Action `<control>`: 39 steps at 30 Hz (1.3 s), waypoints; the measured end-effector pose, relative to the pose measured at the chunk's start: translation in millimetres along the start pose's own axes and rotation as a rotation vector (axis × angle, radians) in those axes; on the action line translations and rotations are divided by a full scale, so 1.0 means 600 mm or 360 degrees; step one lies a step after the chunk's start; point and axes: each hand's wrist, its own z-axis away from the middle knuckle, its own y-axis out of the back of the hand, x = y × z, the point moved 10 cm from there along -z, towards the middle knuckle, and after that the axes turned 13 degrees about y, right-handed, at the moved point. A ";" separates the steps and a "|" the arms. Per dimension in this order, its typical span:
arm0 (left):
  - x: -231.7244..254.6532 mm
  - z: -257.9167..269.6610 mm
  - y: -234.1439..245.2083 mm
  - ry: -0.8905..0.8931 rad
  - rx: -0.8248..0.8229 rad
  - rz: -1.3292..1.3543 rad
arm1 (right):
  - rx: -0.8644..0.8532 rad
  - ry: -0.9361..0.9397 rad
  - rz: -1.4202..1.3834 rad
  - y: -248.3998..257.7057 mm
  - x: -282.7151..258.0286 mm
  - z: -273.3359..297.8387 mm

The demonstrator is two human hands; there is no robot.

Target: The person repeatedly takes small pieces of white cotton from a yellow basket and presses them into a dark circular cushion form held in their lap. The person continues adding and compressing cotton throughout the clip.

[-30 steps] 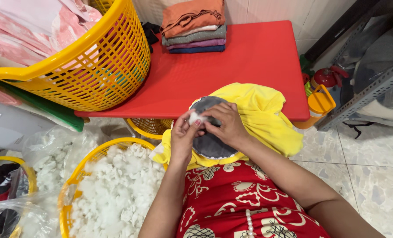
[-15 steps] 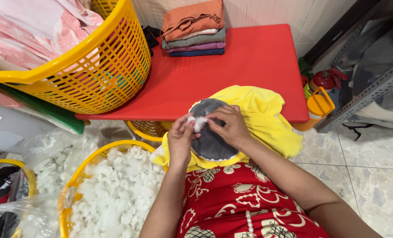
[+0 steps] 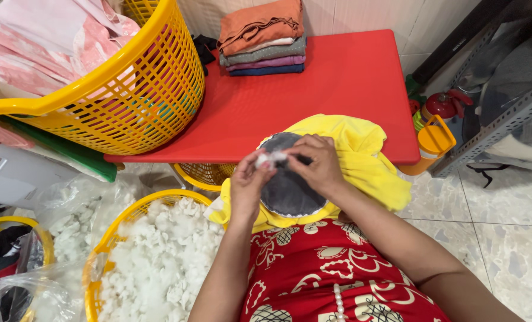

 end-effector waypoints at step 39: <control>-0.276 0.112 0.578 0.1073 0.0948 -0.2471 | -0.0244 0.0148 0.0326 0.014 -0.029 0.007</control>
